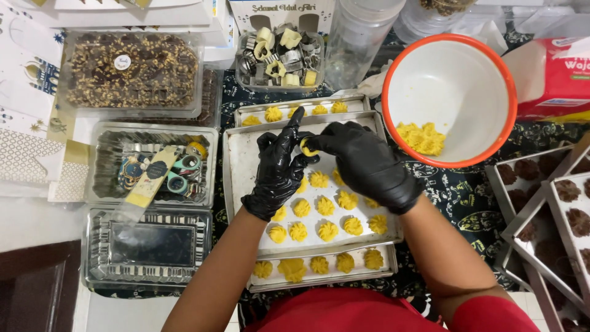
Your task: Shaping small pieces of yellow dough using a manual mold and arranging them on a baking tray
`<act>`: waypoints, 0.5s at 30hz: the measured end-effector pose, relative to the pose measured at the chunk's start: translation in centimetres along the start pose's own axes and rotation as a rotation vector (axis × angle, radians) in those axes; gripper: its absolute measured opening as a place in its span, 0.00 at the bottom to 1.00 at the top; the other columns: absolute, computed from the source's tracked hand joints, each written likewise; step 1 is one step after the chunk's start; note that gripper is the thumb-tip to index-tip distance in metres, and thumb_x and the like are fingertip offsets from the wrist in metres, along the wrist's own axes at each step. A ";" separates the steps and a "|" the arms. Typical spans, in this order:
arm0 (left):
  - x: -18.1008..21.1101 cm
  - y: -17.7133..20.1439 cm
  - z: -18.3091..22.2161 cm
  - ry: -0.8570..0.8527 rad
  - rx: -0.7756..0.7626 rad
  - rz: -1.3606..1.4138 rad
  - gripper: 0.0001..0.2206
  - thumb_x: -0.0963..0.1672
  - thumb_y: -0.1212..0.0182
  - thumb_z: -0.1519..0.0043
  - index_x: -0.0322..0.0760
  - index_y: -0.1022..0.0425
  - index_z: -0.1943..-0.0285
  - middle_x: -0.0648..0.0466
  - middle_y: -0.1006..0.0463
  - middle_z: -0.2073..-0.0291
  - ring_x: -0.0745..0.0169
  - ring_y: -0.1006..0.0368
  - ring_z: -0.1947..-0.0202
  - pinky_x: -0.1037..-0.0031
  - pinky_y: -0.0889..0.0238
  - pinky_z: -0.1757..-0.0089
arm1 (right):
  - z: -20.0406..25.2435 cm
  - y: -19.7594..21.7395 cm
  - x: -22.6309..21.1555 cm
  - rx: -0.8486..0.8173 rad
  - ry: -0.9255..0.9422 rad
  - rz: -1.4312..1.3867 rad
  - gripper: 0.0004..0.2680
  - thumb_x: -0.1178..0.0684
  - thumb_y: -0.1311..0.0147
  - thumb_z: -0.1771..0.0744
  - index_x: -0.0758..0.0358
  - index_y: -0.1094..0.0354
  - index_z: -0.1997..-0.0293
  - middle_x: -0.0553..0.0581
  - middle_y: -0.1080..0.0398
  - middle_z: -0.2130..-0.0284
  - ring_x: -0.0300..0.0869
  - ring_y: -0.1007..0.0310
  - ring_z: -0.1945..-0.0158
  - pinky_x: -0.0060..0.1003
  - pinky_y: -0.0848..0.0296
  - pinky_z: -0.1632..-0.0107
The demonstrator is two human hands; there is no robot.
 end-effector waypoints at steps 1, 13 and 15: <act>0.3 0.2 -0.4 0.011 -0.016 0.026 0.24 0.44 0.31 0.38 0.29 0.31 0.35 0.52 0.17 0.51 0.50 0.21 0.55 0.60 0.47 0.42 | 0.0 0.1 0.5 -0.024 0.029 -0.066 0.13 0.55 0.54 0.34 0.48 0.26 0.47 0.55 0.24 0.54 0.57 0.27 0.48 0.48 0.27 0.50; -0.2 -0.2 0.0 0.023 0.017 0.078 0.29 0.44 0.27 0.41 0.28 0.33 0.32 0.52 0.16 0.53 0.48 0.23 0.59 0.59 0.46 0.42 | 0.0 2.0 -0.9 0.070 0.073 -0.016 0.12 0.57 0.52 0.34 0.41 0.21 0.55 0.50 0.25 0.49 0.51 0.27 0.47 0.42 0.27 0.54; -0.3 -0.1 0.2 0.013 0.025 0.087 0.29 0.44 0.27 0.42 0.28 0.33 0.32 0.53 0.16 0.53 0.48 0.24 0.58 0.59 0.46 0.42 | 0.0 2.1 -1.8 0.088 0.073 0.001 0.12 0.56 0.51 0.34 0.39 0.21 0.57 0.48 0.25 0.48 0.50 0.27 0.47 0.41 0.26 0.54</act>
Point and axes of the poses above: each hand's wrist, its own z-axis away from the middle knuckle, its own y-axis out of the back of the hand, x = y × z, the point moved 3 cm from there along -z, towards the middle knuckle
